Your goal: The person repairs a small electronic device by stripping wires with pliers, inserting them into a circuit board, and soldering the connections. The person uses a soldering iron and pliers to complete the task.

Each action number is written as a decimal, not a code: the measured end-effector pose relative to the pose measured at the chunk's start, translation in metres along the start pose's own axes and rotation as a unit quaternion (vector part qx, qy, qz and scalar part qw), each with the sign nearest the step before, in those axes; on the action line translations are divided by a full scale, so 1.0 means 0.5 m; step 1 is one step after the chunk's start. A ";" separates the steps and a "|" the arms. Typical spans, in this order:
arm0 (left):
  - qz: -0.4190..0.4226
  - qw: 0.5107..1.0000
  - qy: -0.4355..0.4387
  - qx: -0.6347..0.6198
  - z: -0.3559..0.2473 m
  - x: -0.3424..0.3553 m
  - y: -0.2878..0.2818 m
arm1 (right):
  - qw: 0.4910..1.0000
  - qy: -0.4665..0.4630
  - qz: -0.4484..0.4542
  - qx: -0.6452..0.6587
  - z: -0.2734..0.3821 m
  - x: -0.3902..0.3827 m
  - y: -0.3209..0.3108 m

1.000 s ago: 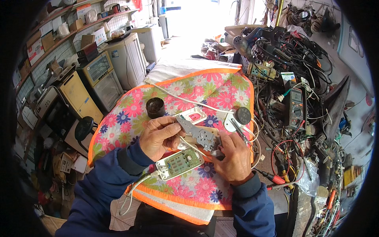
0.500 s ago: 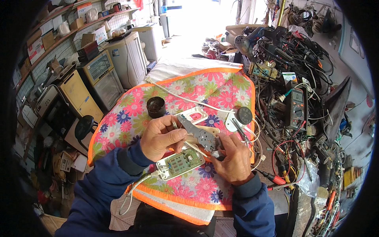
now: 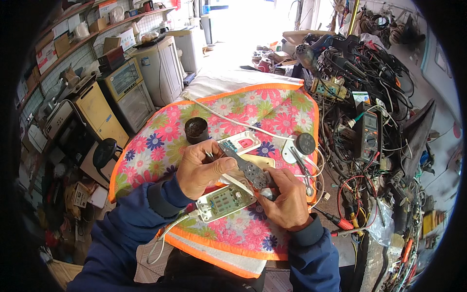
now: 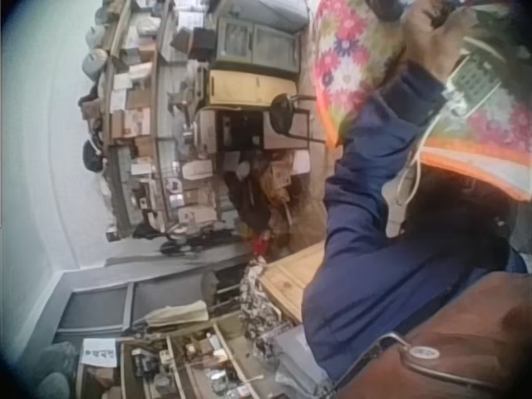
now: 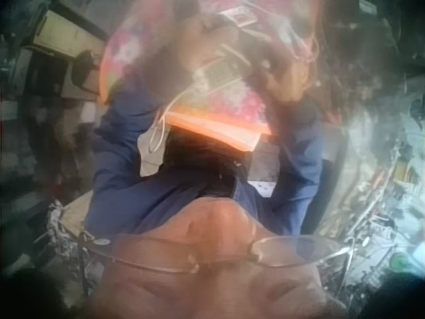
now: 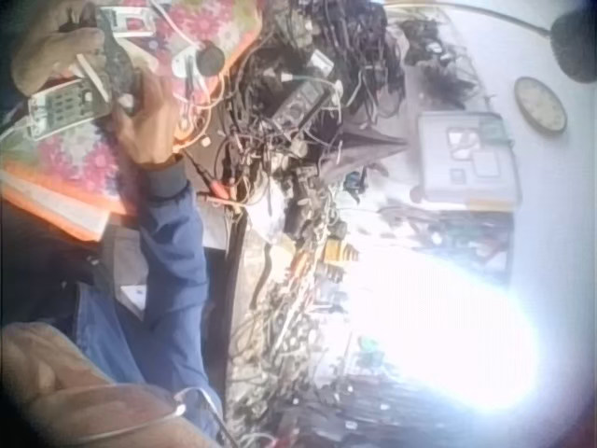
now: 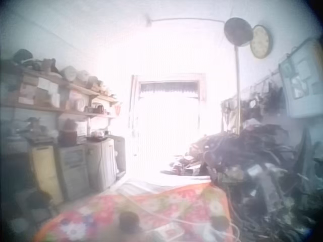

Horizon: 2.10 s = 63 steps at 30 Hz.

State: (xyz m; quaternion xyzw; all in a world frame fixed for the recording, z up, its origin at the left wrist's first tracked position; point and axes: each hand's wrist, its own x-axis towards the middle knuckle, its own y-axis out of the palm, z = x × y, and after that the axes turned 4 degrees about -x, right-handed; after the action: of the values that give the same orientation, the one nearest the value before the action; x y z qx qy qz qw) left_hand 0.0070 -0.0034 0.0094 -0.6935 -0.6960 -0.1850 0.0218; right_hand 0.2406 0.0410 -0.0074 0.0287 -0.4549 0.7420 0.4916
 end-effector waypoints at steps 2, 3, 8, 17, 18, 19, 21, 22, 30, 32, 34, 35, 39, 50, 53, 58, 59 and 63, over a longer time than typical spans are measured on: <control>-0.007 1.000 -0.001 0.005 -0.001 -0.001 0.000 | 1.000 0.005 0.007 0.003 0.001 0.002 0.000; -0.011 1.000 0.001 0.006 0.001 -0.001 0.001 | 1.000 0.007 0.011 0.004 0.002 0.002 0.001; -0.027 0.999 -0.002 0.018 0.004 -0.001 0.002 | 1.000 0.007 0.005 0.000 0.011 0.005 0.000; 0.007 0.999 -0.006 0.047 0.021 0.002 -0.017 | 0.931 0.213 -0.110 0.275 0.005 0.006 -0.031; 0.019 0.999 -0.040 -0.001 0.011 -0.003 -0.014 | 0.929 0.218 -0.131 0.268 0.007 0.009 -0.031; 0.034 0.995 -0.074 -0.050 0.006 -0.004 -0.010 | 0.939 0.213 -0.136 0.232 0.000 0.007 -0.028; 0.042 0.988 -0.077 -0.130 0.009 0.001 -0.005 | 0.955 0.203 -0.147 0.158 -0.021 0.006 -0.018; 0.046 0.981 -0.079 -0.170 0.012 0.005 -0.003 | 0.966 0.187 -0.141 0.109 -0.019 0.006 -0.020; 0.077 0.957 -0.116 -0.254 0.011 0.010 -0.020 | 0.980 0.157 -0.117 -0.039 -0.021 0.003 -0.019; 0.064 0.960 -0.111 -0.247 0.012 0.007 -0.024 | 0.982 0.144 -0.114 -0.043 -0.027 0.003 -0.011; 0.047 0.965 -0.105 -0.233 0.014 0.007 -0.024 | 0.984 0.111 -0.124 -0.058 -0.035 0.002 -0.005; 0.037 0.969 -0.102 -0.223 0.015 0.008 -0.023 | 0.986 0.101 -0.120 -0.059 -0.028 0.000 -0.008; 0.007 0.982 -0.071 -0.172 0.023 0.012 -0.023 | 0.989 0.048 -0.098 -0.095 -0.001 0.002 -0.012; -0.047 0.987 -0.074 -0.136 0.051 0.036 -0.022 | 0.986 -0.004 -0.051 -0.158 0.009 -0.002 -0.010; -0.039 0.993 -0.055 -0.101 0.052 0.038 -0.021 | 0.986 -0.015 -0.030 -0.162 0.010 0.000 -0.015; -0.034 0.997 -0.023 -0.064 0.049 0.034 -0.018 | 0.986 -0.013 -0.036 -0.161 0.010 0.000 -0.014; -0.036 0.997 -0.022 -0.059 0.051 0.034 -0.021 | 0.986 -0.012 -0.039 -0.164 0.010 0.000 -0.014; -0.030 0.997 -0.015 -0.071 0.050 0.033 -0.021 | 0.986 0.007 -0.041 -0.161 0.008 -0.002 -0.012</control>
State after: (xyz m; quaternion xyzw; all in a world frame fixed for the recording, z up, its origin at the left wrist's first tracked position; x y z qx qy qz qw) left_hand 0.0017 0.0198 -0.0114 -0.6749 -0.7016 -0.2243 -0.0438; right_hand 0.2443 0.0381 -0.0018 -0.0373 -0.5635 0.6387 0.5227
